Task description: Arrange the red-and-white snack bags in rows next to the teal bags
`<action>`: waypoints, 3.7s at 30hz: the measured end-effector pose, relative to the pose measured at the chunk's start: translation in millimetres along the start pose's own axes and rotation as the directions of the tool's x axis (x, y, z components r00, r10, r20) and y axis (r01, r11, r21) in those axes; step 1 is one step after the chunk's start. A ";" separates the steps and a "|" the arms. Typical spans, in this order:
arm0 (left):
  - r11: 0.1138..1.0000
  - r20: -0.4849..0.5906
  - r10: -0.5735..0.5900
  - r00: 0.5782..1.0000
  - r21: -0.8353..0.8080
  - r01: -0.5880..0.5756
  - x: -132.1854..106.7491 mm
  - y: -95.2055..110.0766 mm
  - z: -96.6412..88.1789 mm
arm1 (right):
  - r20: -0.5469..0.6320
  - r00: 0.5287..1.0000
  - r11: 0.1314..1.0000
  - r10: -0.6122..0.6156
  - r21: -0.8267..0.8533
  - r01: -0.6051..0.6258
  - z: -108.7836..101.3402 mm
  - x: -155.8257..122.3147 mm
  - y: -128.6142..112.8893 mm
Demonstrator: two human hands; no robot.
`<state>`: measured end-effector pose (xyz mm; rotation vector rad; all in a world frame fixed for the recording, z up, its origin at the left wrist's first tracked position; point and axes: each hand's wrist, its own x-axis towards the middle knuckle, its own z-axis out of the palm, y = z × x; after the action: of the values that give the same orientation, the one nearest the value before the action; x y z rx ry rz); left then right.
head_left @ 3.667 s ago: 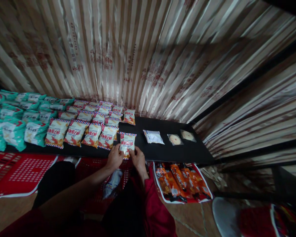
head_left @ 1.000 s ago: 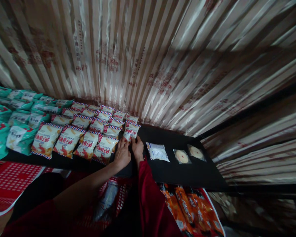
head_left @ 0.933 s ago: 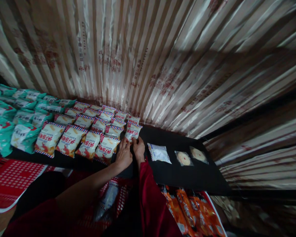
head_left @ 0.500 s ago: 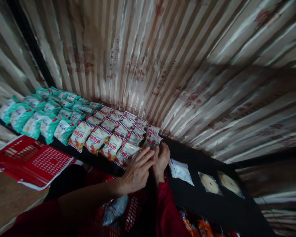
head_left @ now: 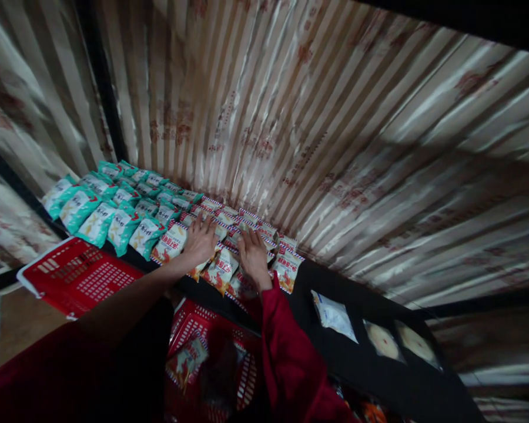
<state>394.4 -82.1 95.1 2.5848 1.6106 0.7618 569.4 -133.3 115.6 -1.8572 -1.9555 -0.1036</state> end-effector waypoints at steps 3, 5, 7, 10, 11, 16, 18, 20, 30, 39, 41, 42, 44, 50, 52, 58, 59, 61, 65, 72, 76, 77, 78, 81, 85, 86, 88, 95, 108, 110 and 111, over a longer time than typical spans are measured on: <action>0.999 0.083 0.010 0.997 0.043 -0.014 -6.8 -10.4 4.5 | 0.131 0.989 0.992 0.062 -0.114 -0.047 9.4 -1.7 -9.6; 0.998 0.147 0.010 0.989 0.060 -0.019 -13.4 -11.7 7.4 | 0.194 0.974 0.982 0.117 -0.172 -0.084 13.3 -5.8 -13.5; 0.997 0.212 0.002 0.977 0.071 -0.017 -19.4 -9.6 10.2 | 0.227 0.964 0.974 0.140 -0.209 -0.092 15.8 -9.9 -15.4; 0.997 0.249 -0.025 0.968 0.076 0.006 -24.8 -5.2 14.9 | 0.236 0.962 0.969 0.137 -0.234 -0.081 18.2 -13.8 -14.8; 0.997 0.245 -0.033 0.969 0.074 0.015 -25.7 -4.5 16.7 | 0.234 0.963 0.969 0.135 -0.234 -0.079 19.1 -14.6 -14.2; 0.999 0.195 -0.012 0.981 0.048 0.002 -28.5 -5.8 23.6 | 0.198 0.972 0.974 0.130 -0.207 -0.088 24.0 -17.0 -13.4; 0.999 0.188 -0.016 0.982 0.046 0.007 -29.5 -5.3 23.6 | 0.202 0.970 0.976 0.135 -0.198 -0.095 24.4 -17.1 -13.7; 0.999 0.193 -0.031 0.981 0.043 0.023 -29.9 -3.4 22.1 | 0.227 0.964 0.978 0.141 -0.186 -0.099 23.2 -15.3 -13.0; 1.000 0.120 -0.016 0.993 -0.014 0.017 -22.1 -7.0 15.8 | 0.185 0.981 0.984 0.060 -0.174 -0.027 18.1 12.2 2.0; 0.997 0.063 0.064 0.996 -0.050 -0.061 -15.1 -22.5 25.3 | 0.200 0.966 0.964 0.164 -0.242 -0.113 41.8 7.8 -1.9; 0.997 0.077 0.061 0.995 -0.059 -0.057 -14.8 -22.8 28.0 | 0.212 0.964 0.965 0.162 -0.240 -0.109 41.9 6.0 -1.4; 0.997 0.080 0.059 0.995 -0.064 -0.054 -15.0 -22.8 29.0 | 0.218 0.963 0.965 0.158 -0.242 -0.103 41.8 5.1 -1.2; 0.996 0.079 0.063 0.995 -0.072 -0.057 -16.0 -22.5 30.4 | 0.231 0.960 0.963 0.156 -0.253 -0.095 41.7 3.8 -1.1; 0.995 0.082 0.074 0.994 -0.067 -0.069 -18.1 -21.9 29.7 | 0.254 0.948 0.953 0.189 -0.282 -0.114 42.9 2.3 -4.5; 0.995 0.085 0.078 0.993 -0.062 -0.072 -18.9 -21.5 29.4 | 0.251 0.950 0.951 0.185 -0.289 -0.109 43.6 0.8 -4.8; 0.998 0.152 0.047 0.987 -0.047 -0.040 -20.4 -19.0 31.1 | 0.256 0.951 0.945 0.175 -0.316 -0.089 45.3 -5.0 -4.0; 0.999 0.167 0.039 0.985 -0.044 -0.032 -20.2 -18.7 31.3 | 0.257 0.950 0.944 0.178 -0.318 -0.091 44.8 -5.5 -4.6; 0.999 0.191 0.032 0.981 -0.035 -0.026 -19.4 -18.3 30.8 | 0.259 0.947 0.943 0.188 -0.316 -0.101 42.7 -5.7 -7.1; 0.998 0.160 0.044 0.986 -0.041 -0.038 -12.9 -21.4 26.3 | 0.238 0.948 0.948 0.210 -0.287 -0.138 37.7 -2.4 -14.0; 1.000 -0.008 0.029 1.000 -0.001 -0.029 17.4 -49.0 15.2 | 0.046 0.980 0.953 0.194 -0.244 -0.177 43.6 17.5 -25.8; 1.000 -0.016 0.011 1.000 -0.011 -0.011 23.1 -65.7 14.3 | -0.160 0.967 0.960 0.196 -0.168 -0.222 47.9 33.7 -31.2; 1.000 -0.020 0.015 1.000 -0.019 -0.016 22.2 -68.0 14.8 | -0.205 0.962 0.966 0.182 -0.146 -0.214 48.3 37.5 -32.8; 0.999 -0.029 0.019 0.999 -0.027 -0.020 20.8 -69.4 15.7 | -0.230 0.961 0.973 0.154 -0.131 -0.188 48.7 41.2 -34.6; 0.999 -0.072 0.016 0.997 -0.041 -0.018 15.6 -70.5 20.2 | -0.167 0.985 0.990 0.050 -0.123 -0.071 52.2 48.7 -41.4; 0.999 -0.094 -0.041 0.995 -0.012 0.040 10.0 -73.4 28.8 | 0.053 0.996 0.989 0.068 -0.132 -0.060 63.0 46.2 -50.4; 0.999 -0.089 -0.052 0.995 0.000 0.052 9.1 -74.9 30.6 | 0.095 0.992 0.989 0.083 -0.132 -0.070 65.1 43.9 -52.1; 0.998 -0.073 -0.050 0.996 0.022 0.052 8.7 -77.5 32.6 | 0.156 0.983 0.989 0.094 -0.125 -0.074 65.4 40.2 -54.1; 0.999 -0.023 0.038 0.999 0.017 -0.037 28.5 -55.1 22.1 | 0.184 0.965 0.974 0.189 -0.159 -0.160 35.7 49.5 -40.5; 0.996 0.205 0.067 0.977 0.052 -0.079 28.5 -32.6 40.0 | 0.191 0.959 0.968 0.211 -0.179 -0.177 51.7 35.1 -19.3; 0.996 0.185 0.075 0.980 0.037 -0.083 36.2 -27.6 37.3 | 0.143 0.966 0.964 0.216 -0.191 -0.187 45.0 41.7 -13.5; 0.996 0.173 0.081 0.982 0.029 -0.087 41.1 -24.3 37.0 | 0.116 0.966 0.958 0.231 -0.202 -0.204 42.4 45.0 -9.6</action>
<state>403.3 -26.7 72.7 2.6743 1.4892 0.4999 549.0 -77.5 95.9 -2.2476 -1.8694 -0.0971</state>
